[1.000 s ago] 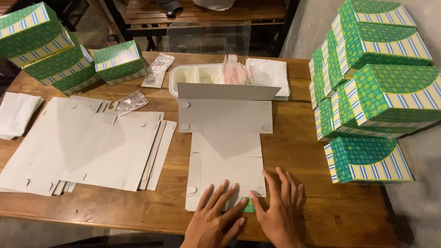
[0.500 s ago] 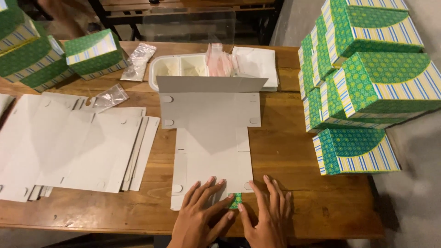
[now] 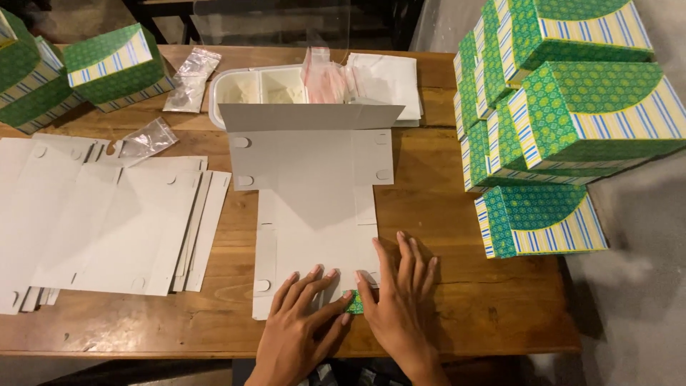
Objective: The person assembles small decorative boxes by folding flat white cardboard templates and applying patterned tape to the edges. They work one at a time, smoothing the tape and folding the flaps to form the box shape.
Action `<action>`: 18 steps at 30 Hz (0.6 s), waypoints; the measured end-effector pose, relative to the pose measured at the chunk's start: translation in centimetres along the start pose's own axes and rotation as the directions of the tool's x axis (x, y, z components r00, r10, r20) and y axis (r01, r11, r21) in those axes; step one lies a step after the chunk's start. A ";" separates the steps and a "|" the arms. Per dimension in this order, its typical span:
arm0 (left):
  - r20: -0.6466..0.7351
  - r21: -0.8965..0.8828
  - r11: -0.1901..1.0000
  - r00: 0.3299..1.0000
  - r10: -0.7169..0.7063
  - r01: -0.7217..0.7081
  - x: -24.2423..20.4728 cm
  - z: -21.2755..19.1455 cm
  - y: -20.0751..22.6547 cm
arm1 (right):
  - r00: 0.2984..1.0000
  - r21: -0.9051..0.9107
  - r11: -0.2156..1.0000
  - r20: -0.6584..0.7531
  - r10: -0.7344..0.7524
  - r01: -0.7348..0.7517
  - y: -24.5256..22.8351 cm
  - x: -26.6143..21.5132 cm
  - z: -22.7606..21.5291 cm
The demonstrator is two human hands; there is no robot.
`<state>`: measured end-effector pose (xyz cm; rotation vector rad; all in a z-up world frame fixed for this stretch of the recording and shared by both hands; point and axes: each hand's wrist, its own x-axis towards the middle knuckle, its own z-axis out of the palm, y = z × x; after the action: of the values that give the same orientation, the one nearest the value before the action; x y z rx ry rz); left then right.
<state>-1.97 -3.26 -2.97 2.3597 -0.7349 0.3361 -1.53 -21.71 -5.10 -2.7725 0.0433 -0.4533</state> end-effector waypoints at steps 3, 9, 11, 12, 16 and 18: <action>-0.046 0.028 1.000 0.999 0.010 -0.009 0.3 0.1 0.0 | 0.999 -0.061 0.998 -0.029 -0.023 0.021 -0.2 -0.5 -0.2; -0.022 0.011 1.000 1.000 -0.018 0.019 0.2 0.1 0.0 | 0.999 0.039 0.998 0.023 0.039 -0.040 0.3 -3.3 0.1; -0.032 0.013 1.000 0.999 -0.007 0.008 0.0 0.1 0.0 | 0.998 0.005 0.998 0.024 0.061 -0.062 0.2 -4.0 -0.2; -0.032 0.013 1.000 0.999 -0.012 0.012 0.0 0.0 0.0 | 0.998 0.006 0.998 0.027 0.059 -0.059 0.1 -4.1 -0.3; -0.014 -0.008 1.000 1.000 -0.007 0.007 -0.2 -0.1 -0.1 | 0.997 0.043 0.997 0.048 0.059 -0.061 -0.1 -4.2 -0.1; -0.011 -0.010 1.000 1.000 -0.007 0.006 -0.2 -0.1 -0.1 | 0.998 0.052 0.997 0.045 0.051 -0.054 -0.1 -3.9 0.1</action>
<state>-2.08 -3.05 -3.01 2.3484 -0.7221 0.3413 -5.16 -21.27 -6.35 -2.7213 0.0920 -0.3744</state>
